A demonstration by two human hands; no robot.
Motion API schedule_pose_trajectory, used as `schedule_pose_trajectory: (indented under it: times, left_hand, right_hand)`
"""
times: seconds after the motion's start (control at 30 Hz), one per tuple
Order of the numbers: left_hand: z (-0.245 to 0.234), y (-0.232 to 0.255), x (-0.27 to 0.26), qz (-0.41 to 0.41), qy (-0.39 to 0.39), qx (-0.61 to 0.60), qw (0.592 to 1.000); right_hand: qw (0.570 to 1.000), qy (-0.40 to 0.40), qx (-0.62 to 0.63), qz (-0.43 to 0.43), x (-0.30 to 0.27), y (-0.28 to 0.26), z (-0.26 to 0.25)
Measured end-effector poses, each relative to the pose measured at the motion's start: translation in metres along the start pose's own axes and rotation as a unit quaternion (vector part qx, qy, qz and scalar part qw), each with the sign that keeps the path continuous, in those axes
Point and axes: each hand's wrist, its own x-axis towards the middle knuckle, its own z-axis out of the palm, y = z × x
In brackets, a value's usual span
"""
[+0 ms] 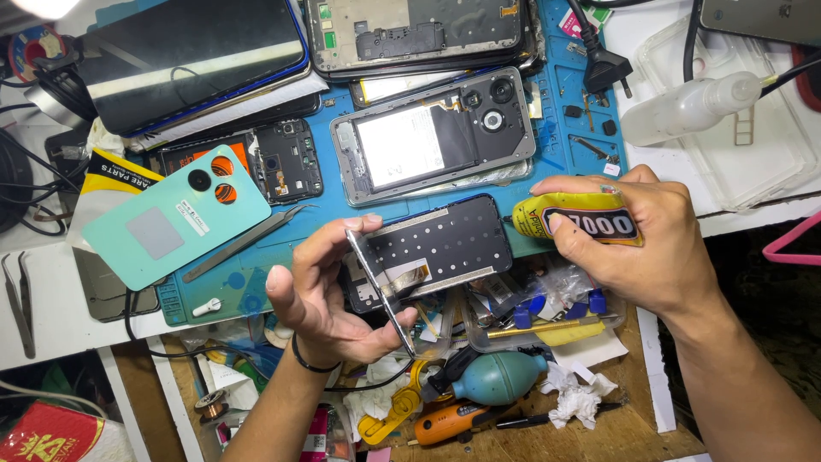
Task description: The person applies adhesive from a yellow tube along the edges of a disassembled smartphone frame. They hold the frame with one hand while squeezing the tube with the other, then place the screen assembly onto the frame to complete the bonding process.
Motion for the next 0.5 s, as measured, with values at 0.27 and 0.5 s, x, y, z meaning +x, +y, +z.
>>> schedule_pose_trajectory:
  times: [0.27,0.5]
  left_hand:
    - [0.0006,0.0008,0.0,-0.001,0.002,0.001,1.0]
    - [-0.0005,0.0023,0.0038,0.003,-0.006,0.008,1.0]
  right_hand:
    - [1.0,0.002,0.006,0.004,0.0002,-0.001,-0.0007]
    - [0.975,0.098,0.169,0.107,-0.0053,-0.0067,-0.0016]
